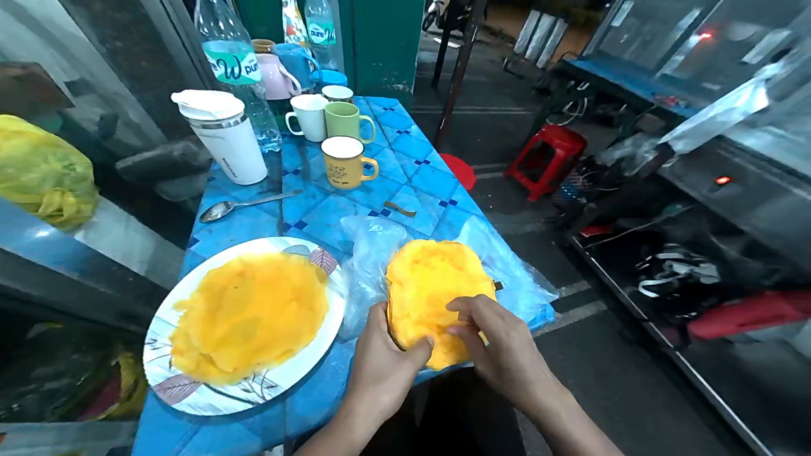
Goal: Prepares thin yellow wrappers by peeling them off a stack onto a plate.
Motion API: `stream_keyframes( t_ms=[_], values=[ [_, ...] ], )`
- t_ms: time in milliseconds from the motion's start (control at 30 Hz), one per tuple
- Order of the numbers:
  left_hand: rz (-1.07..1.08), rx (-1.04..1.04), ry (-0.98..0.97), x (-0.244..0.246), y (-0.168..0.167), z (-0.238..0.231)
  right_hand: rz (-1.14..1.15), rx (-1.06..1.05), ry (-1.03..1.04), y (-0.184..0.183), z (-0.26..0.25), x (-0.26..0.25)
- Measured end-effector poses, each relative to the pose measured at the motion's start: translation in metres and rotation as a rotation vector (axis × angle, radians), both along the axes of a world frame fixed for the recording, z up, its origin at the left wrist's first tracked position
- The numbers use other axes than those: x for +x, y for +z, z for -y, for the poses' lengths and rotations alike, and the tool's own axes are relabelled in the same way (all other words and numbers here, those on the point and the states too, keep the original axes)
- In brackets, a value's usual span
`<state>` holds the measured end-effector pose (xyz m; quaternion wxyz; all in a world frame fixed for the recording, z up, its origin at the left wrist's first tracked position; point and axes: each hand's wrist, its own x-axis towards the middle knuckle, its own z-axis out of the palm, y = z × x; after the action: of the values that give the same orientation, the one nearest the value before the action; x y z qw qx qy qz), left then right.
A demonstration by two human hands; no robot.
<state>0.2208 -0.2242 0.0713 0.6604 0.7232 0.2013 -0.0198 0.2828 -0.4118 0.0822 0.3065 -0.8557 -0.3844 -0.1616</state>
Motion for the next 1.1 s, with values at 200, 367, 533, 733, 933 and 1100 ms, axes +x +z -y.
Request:
stream_keyframes(
  t_ms=[200,367,533,733,933,1100],
  values=[
    [-0.012,-0.025,0.007,0.0,0.001,-0.001,-0.02,-0.03,0.011,0.023,-0.007,0.021],
    [-0.003,-0.061,0.018,0.001,0.0,-0.002,-0.07,-0.084,0.035,0.029,-0.011,0.03],
    [0.007,-0.083,0.013,0.001,-0.002,-0.004,-0.088,-0.146,0.122,0.026,-0.011,0.029],
    [0.034,-0.075,0.006,0.0,-0.004,-0.004,0.022,-0.161,0.153,0.019,-0.025,0.03],
    [0.049,-0.071,0.001,0.0,-0.005,-0.006,0.257,-0.238,0.304,0.019,-0.033,0.038],
    [0.053,-0.076,0.002,0.001,-0.005,-0.006,0.433,-0.218,0.273,0.004,-0.03,0.035]
  ],
)
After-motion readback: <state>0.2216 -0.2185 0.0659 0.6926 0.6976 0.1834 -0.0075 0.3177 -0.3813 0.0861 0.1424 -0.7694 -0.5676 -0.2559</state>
